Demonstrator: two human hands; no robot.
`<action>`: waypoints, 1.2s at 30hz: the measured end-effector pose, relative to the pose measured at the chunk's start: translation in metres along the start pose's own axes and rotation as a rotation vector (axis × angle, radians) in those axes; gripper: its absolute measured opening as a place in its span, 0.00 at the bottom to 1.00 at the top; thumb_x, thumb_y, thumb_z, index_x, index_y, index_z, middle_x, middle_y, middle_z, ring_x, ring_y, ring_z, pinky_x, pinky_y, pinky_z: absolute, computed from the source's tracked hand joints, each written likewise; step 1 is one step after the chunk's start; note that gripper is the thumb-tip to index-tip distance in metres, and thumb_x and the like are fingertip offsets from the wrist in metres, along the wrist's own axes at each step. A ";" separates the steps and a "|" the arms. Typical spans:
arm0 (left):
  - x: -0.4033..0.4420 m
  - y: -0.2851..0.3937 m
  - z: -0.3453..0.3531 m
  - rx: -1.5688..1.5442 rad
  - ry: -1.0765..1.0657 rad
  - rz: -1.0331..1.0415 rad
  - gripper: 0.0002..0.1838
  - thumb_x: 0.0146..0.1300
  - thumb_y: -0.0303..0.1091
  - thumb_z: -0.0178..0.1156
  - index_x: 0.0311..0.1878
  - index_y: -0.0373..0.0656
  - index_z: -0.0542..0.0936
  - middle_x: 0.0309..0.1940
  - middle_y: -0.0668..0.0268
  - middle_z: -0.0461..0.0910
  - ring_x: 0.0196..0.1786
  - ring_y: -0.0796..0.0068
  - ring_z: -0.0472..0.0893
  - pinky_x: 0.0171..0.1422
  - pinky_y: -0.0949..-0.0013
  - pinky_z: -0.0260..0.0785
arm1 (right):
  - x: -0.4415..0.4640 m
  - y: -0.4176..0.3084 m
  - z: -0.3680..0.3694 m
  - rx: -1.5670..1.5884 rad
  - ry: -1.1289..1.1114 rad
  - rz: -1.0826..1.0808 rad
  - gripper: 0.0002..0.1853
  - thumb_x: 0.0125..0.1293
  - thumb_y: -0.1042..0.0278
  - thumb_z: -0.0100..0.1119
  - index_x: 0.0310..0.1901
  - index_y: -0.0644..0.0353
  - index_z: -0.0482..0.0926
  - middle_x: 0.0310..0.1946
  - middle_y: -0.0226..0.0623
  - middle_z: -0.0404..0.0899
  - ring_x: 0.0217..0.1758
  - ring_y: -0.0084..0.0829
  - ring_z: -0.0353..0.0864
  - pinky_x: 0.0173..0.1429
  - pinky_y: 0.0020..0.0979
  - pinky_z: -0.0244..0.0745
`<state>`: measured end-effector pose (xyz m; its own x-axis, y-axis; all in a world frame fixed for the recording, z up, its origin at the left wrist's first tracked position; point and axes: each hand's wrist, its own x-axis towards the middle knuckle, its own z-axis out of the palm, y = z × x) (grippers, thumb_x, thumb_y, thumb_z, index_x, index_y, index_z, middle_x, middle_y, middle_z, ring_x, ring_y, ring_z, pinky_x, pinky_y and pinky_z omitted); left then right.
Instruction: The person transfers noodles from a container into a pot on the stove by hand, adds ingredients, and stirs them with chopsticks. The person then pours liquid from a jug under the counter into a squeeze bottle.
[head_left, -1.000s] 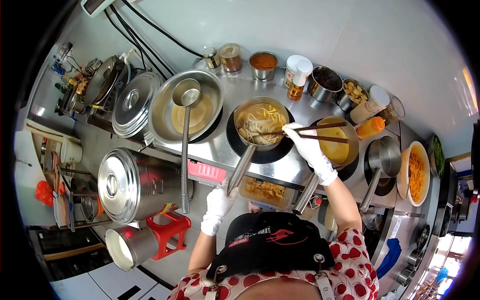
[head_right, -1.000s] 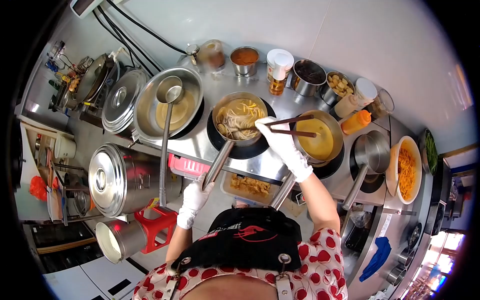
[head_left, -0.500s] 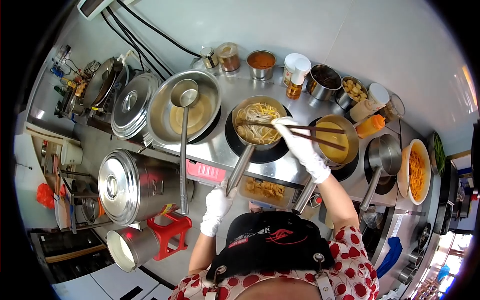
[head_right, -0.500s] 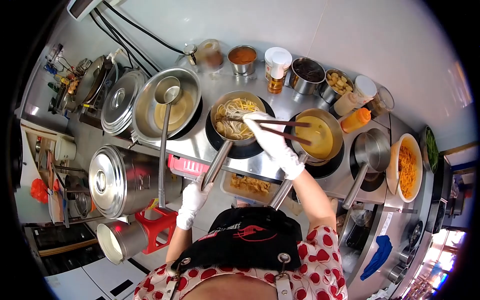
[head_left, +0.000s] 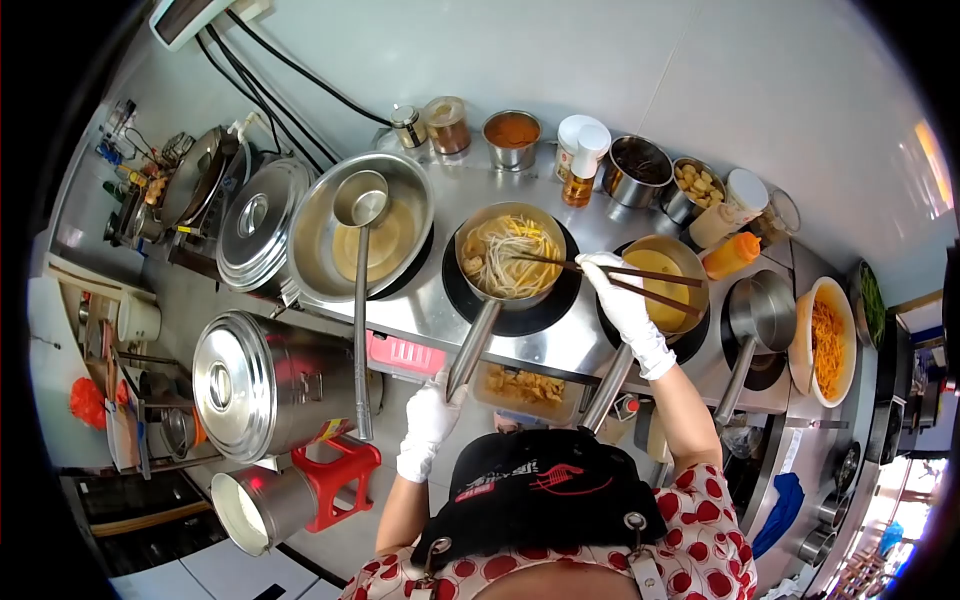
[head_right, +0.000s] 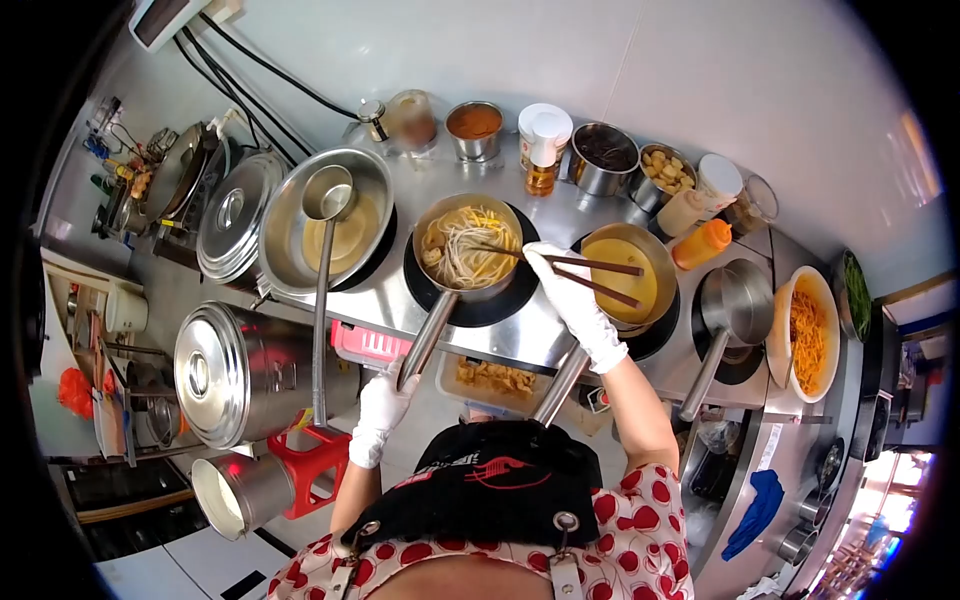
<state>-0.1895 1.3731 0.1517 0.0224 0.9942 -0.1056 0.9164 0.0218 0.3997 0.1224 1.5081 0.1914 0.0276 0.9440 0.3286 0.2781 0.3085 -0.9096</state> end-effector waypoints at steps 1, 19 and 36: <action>0.002 0.000 0.000 0.011 -0.004 0.000 0.28 0.62 0.49 0.62 0.57 0.37 0.77 0.32 0.48 0.82 0.34 0.50 0.82 0.40 0.57 0.75 | -0.004 0.002 -0.002 0.014 0.015 0.022 0.04 0.66 0.76 0.58 0.39 0.67 0.81 0.38 0.37 0.83 0.41 0.28 0.81 0.49 0.27 0.75; 0.002 0.000 0.003 0.022 -0.047 0.015 0.36 0.54 0.47 0.68 0.64 0.41 0.72 0.32 0.49 0.82 0.36 0.51 0.83 0.41 0.58 0.75 | -0.049 -0.004 -0.048 0.383 0.355 0.255 0.10 0.71 0.71 0.53 0.43 0.68 0.81 0.41 0.37 0.83 0.42 0.26 0.82 0.52 0.25 0.77; 0.011 -0.012 -0.001 -0.121 0.080 -0.003 0.30 0.60 0.40 0.66 0.62 0.35 0.73 0.41 0.52 0.82 0.41 0.59 0.84 0.47 0.63 0.74 | -0.088 -0.017 -0.092 0.513 0.537 0.217 0.10 0.72 0.72 0.51 0.44 0.69 0.79 0.42 0.42 0.82 0.43 0.32 0.83 0.51 0.32 0.81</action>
<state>-0.2004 1.3841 0.1473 -0.0169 0.9992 -0.0363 0.8616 0.0329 0.5065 0.2032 1.4095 0.2014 0.5287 0.8442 0.0883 -0.2629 0.2617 -0.9287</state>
